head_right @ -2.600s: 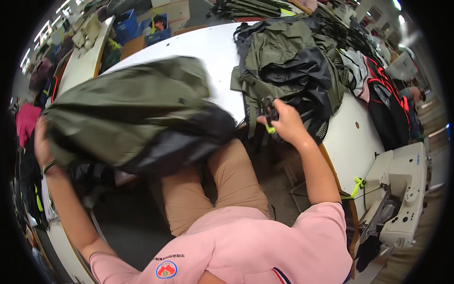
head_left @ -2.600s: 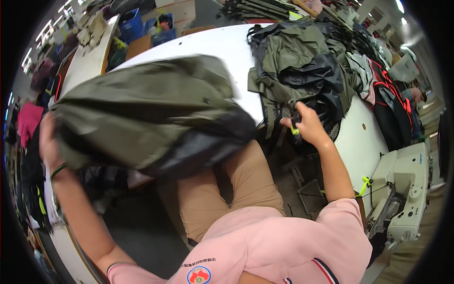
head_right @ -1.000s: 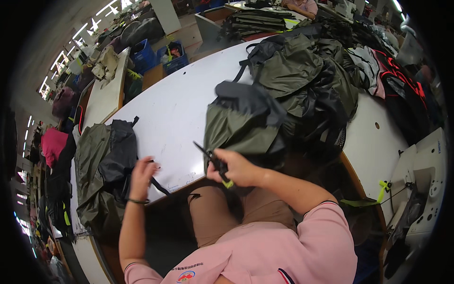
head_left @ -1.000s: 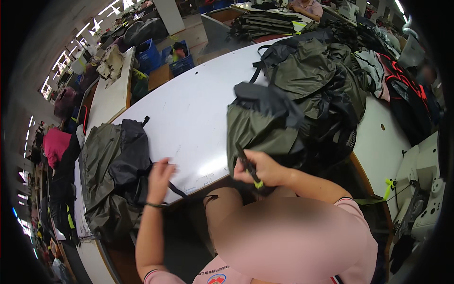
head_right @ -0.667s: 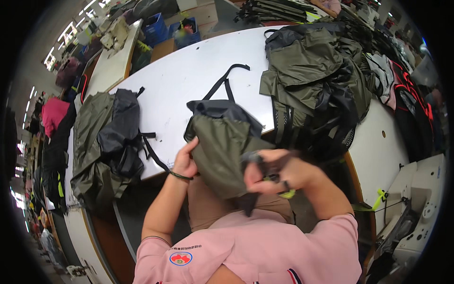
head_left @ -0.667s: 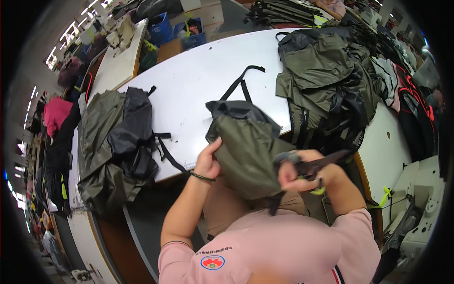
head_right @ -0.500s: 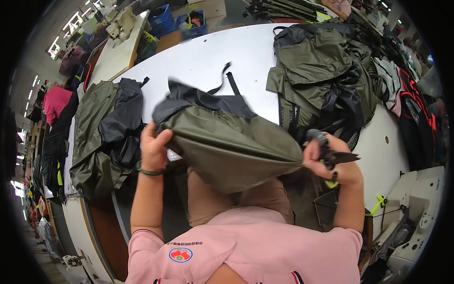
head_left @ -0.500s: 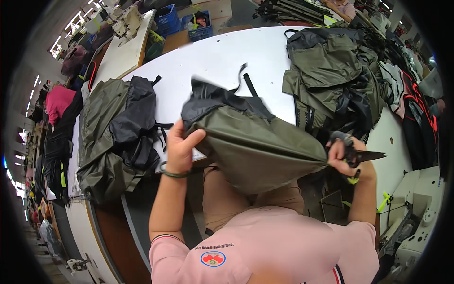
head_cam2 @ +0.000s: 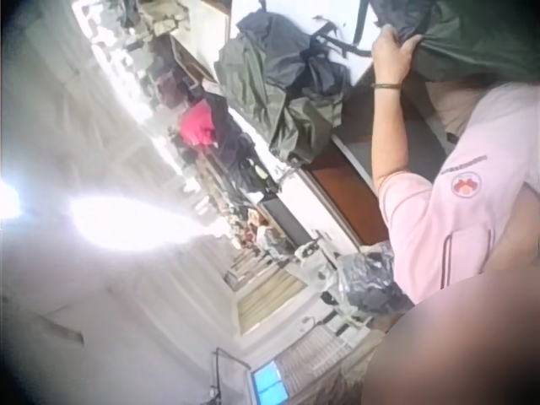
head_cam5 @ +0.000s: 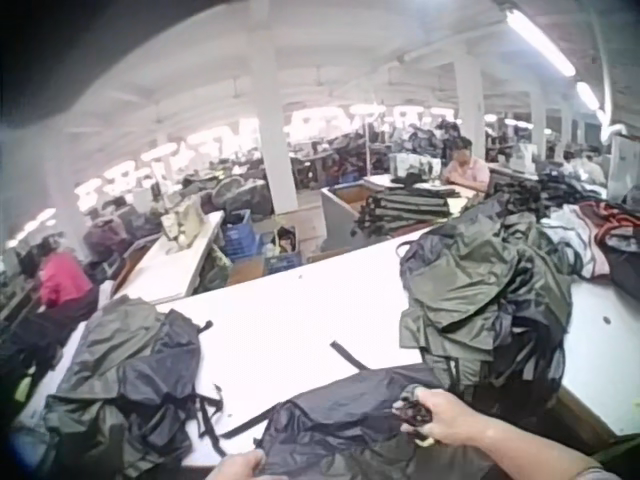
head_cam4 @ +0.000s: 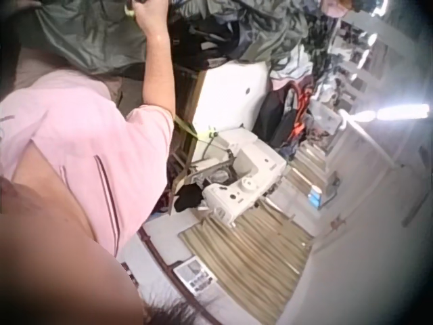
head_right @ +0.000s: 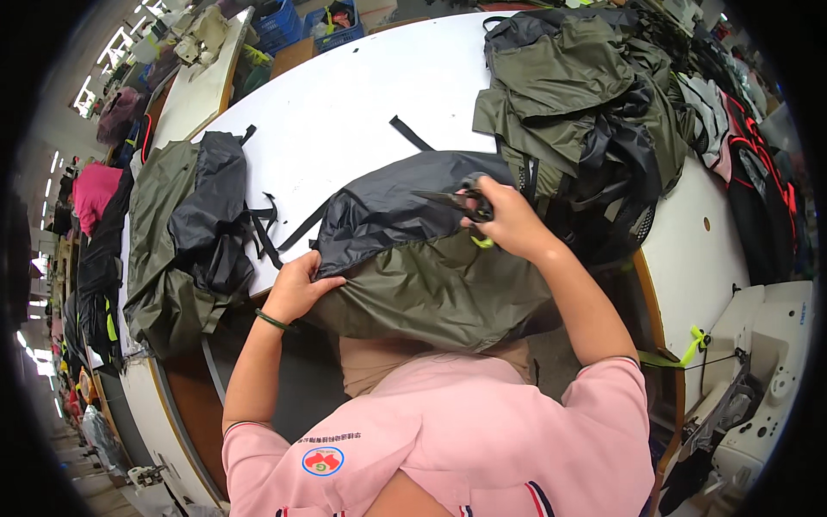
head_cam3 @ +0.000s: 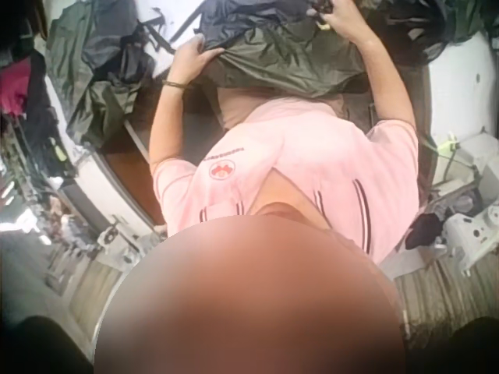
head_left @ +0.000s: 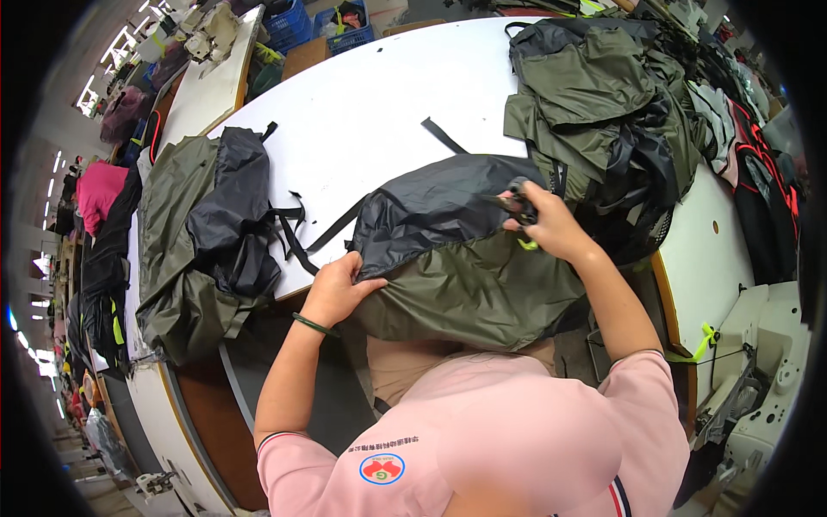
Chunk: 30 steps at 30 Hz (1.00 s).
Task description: The recorder is using scissors to trim excess fabric from green and black outdoor equipment covers or bags.
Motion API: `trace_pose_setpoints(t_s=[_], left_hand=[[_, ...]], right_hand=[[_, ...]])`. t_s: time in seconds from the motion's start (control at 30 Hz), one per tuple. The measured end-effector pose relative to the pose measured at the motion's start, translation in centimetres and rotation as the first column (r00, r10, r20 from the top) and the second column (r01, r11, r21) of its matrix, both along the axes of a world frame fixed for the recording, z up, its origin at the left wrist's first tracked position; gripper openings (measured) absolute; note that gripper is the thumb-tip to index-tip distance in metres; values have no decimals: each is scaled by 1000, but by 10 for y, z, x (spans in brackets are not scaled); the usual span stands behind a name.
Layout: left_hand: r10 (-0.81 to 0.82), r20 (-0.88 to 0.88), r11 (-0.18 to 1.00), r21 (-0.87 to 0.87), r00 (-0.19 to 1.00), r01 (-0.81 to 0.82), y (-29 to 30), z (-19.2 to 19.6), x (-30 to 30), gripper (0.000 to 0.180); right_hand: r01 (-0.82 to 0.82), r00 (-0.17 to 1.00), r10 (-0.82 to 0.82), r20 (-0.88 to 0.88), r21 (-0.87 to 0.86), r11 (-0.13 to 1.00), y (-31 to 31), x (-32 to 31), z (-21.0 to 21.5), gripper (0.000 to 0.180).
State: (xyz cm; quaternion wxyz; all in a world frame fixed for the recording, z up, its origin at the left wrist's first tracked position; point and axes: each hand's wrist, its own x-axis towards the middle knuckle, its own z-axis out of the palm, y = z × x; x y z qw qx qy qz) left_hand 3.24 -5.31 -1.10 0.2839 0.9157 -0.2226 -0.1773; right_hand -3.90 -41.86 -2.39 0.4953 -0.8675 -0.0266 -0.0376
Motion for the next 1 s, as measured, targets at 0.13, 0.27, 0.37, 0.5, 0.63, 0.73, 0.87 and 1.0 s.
trace_pose_setpoints(t_s=[0.13, 0.27, 0.37, 0.5, 0.63, 0.73, 0.87, 1.0], left_hand=[[60, -48, 996, -57, 997, -63, 0, -10, 0, 47], [78, -210, 909, -387, 974, -157, 9, -34, 0, 41], [62, -294, 787, -574, 954, -228, 4, -42, -3, 37], [118, -307, 668, -679, 944, -304, -5, -36, -5, 36], [147, -284, 674, -672, 947, -307, -2, -21, 0, 35], [35, 40, 957, -288, 999, -22, 6, 23, 7, 36], [-121, 174, 992, -7, 977, 124, 28, 98, 14, 37], [-119, 341, 987, -62, 933, 148, 61, 118, 46, 30]], right_hand=[[-130, 991, 131, -1, -130, 983, 14, 21, -44, 31], [-45, 962, 149, 231, -402, 915, 33, 19, -54, 25], [-43, 957, 141, 252, -359, 933, 30, 21, -64, 25], [-1, 945, 127, 300, -386, 922, 20, 22, -72, 24], [-43, 972, 102, 210, -269, 962, 13, 22, -63, 23], [-1, 968, 74, 241, -290, 957, -5, 24, -73, 25], [53, 974, 20, 226, -310, 949, -20, 31, -75, 33], [33, 979, 30, 199, -308, 951, -35, 36, -80, 40]])
